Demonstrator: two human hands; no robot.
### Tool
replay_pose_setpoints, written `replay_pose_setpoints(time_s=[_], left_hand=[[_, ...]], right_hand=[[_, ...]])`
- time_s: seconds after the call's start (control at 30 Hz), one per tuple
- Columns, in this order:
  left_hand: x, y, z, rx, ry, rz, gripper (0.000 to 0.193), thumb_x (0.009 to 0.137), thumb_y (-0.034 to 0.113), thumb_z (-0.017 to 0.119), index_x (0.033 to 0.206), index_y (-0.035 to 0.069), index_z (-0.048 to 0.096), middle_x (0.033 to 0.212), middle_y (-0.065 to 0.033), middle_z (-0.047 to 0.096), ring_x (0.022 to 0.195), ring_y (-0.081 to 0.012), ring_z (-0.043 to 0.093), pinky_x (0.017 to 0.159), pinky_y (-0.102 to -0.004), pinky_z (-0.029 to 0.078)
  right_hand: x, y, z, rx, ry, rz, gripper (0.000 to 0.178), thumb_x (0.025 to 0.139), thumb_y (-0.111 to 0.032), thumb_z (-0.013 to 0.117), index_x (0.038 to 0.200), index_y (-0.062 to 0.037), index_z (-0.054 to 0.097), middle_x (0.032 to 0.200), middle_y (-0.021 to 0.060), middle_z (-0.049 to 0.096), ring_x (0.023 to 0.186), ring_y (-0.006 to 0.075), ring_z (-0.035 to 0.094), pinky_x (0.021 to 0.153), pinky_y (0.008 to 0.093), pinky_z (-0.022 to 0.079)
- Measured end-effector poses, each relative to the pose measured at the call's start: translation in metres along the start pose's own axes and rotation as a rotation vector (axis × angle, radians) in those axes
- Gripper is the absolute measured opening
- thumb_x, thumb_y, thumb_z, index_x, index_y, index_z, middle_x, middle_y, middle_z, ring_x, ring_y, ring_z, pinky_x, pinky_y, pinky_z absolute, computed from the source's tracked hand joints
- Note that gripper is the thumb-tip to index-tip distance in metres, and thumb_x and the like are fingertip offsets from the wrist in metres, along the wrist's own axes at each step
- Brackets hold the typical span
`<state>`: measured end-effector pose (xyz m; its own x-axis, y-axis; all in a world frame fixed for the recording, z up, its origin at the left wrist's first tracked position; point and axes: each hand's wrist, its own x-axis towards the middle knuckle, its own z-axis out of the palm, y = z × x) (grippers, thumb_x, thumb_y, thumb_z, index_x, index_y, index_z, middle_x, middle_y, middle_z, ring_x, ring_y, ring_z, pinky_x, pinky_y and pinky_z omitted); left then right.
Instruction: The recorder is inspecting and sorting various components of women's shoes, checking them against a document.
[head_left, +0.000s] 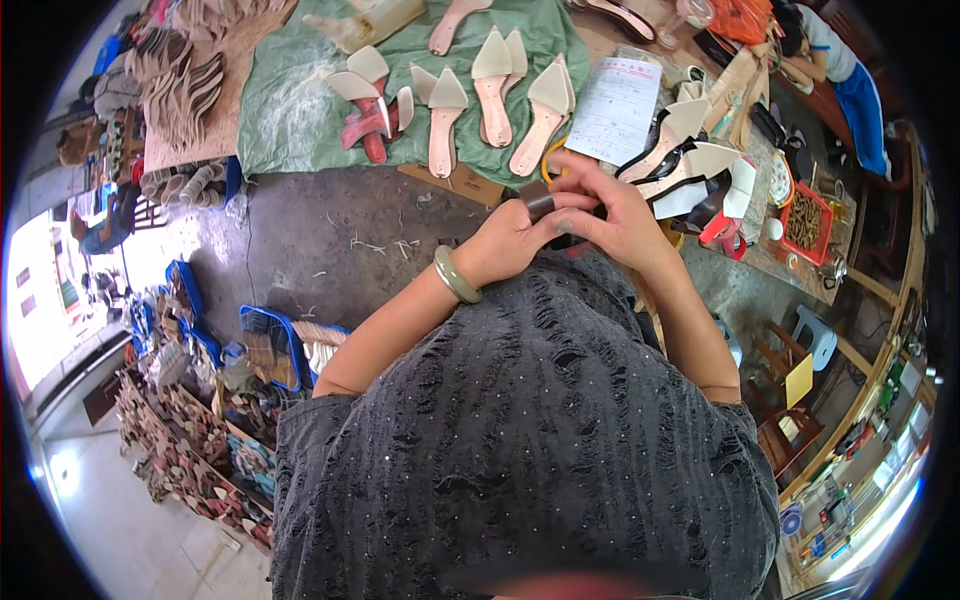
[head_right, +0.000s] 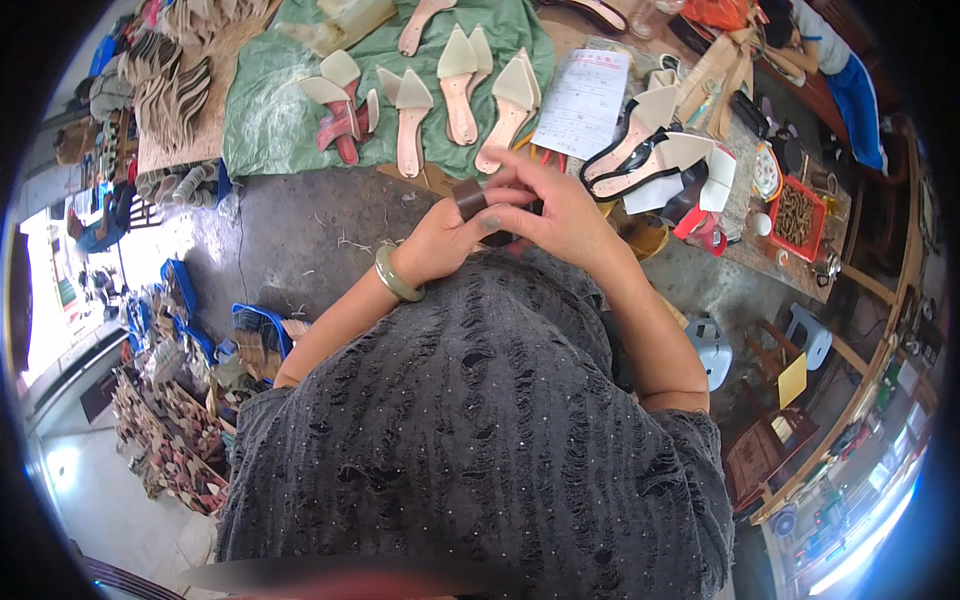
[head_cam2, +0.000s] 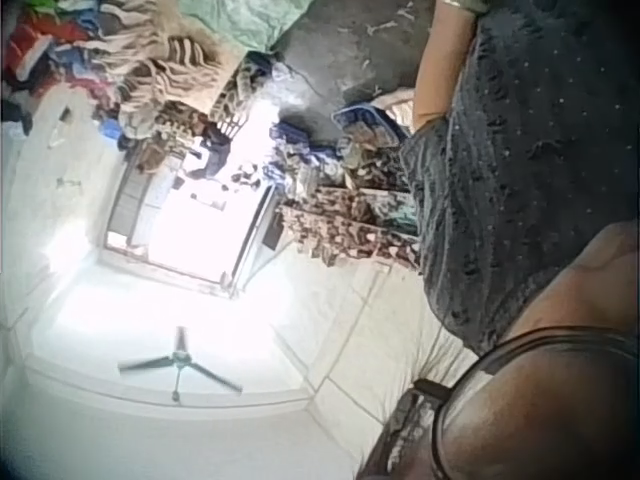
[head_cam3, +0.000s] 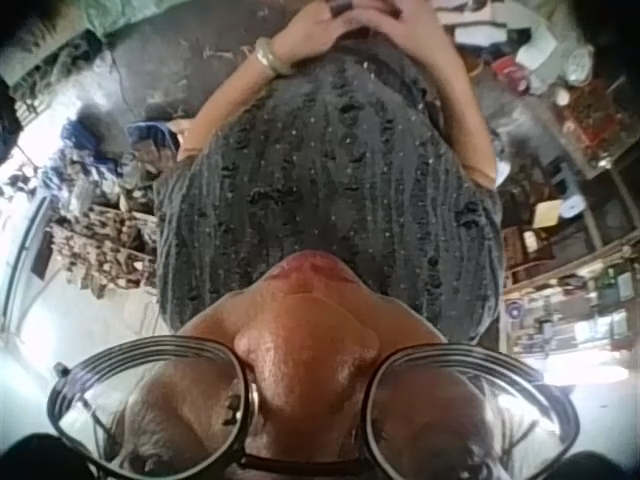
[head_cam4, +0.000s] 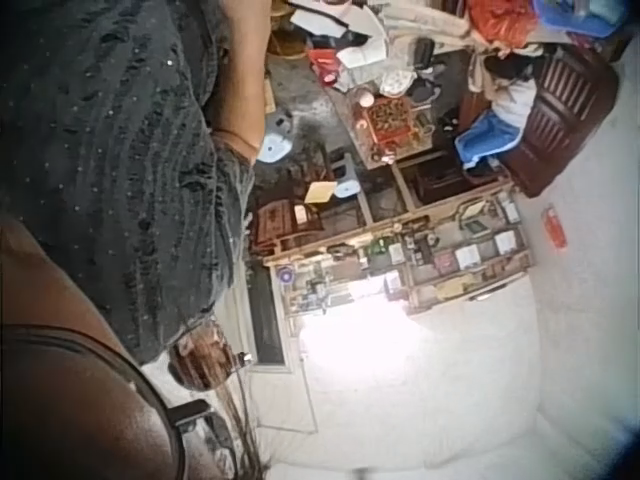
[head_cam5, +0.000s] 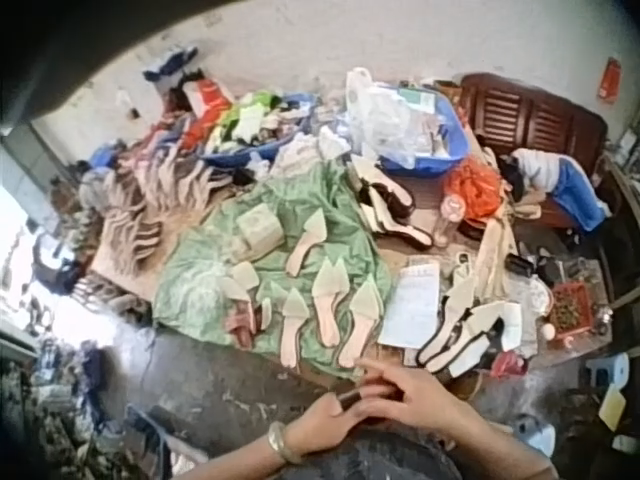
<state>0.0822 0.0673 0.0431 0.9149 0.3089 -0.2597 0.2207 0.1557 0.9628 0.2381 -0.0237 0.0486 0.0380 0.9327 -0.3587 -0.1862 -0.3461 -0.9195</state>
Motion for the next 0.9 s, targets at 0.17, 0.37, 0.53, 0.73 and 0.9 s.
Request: replay_pose_setpoints(time_s=[0.17,0.37,0.53,0.73,0.9], left_hand=[[-0.034,-0.012,-0.019,-0.270,0.052,-0.223,0.030,0.098,0.021,0.041,0.116,0.002,0.054,0.101,-0.0049,0.061,0.082,-0.0095,0.060,0.071,-0.0222,0.048],[-0.063,-0.032,-0.036,-0.322,0.113,-0.276,0.030,0.098,0.020,0.040,0.115,0.000,0.055,0.099,-0.0055,0.060,0.084,-0.0108,0.060,0.075,-0.0250,0.049],[-0.072,-0.042,-0.047,-0.168,0.095,-0.249,0.028,0.098,0.020,0.040,0.112,0.003,0.057,0.100,-0.0038,0.060,0.089,-0.0105,0.057,0.081,-0.0262,0.046],[-0.085,-0.079,-0.066,-0.208,0.115,-0.304,0.028,0.097,0.023,0.041,0.110,0.004,0.058,0.099,-0.0015,0.060,0.092,-0.0101,0.054,0.088,-0.0270,0.041],[-0.095,-0.099,-0.078,-0.064,0.153,-0.293,0.029,0.097,0.024,0.041,0.107,0.004,0.059,0.096,-0.0007,0.061,0.089,-0.0097,0.054,0.086,-0.0260,0.042]], right_hand=[[0.012,0.032,0.012,-0.278,-0.115,-0.135,0.036,0.080,-0.016,0.065,0.113,-0.0041,0.058,0.087,0.0050,0.067,0.075,0.0084,0.060,0.067,0.0249,0.048],[0.024,0.031,0.019,-0.437,-0.157,-0.078,0.021,0.077,-0.019,0.068,0.092,-0.0043,0.066,0.078,0.0063,0.067,0.068,0.0123,0.061,0.065,0.0261,0.047],[0.027,0.026,0.022,-0.452,-0.203,0.085,0.023,0.075,-0.023,0.070,0.088,-0.0047,0.066,0.074,0.0075,0.065,0.066,0.0145,0.061,0.064,0.0271,0.046],[0.021,0.031,0.007,-0.634,-0.241,0.237,0.024,0.073,-0.023,0.070,0.086,-0.0030,0.066,0.070,0.0096,0.063,0.064,0.0159,0.058,0.063,0.0286,0.045],[0.014,0.021,-0.010,-0.658,-0.197,0.253,0.023,0.073,-0.023,0.070,0.084,-0.0028,0.066,0.068,0.0086,0.062,0.061,0.0150,0.056,0.060,0.0283,0.044]])
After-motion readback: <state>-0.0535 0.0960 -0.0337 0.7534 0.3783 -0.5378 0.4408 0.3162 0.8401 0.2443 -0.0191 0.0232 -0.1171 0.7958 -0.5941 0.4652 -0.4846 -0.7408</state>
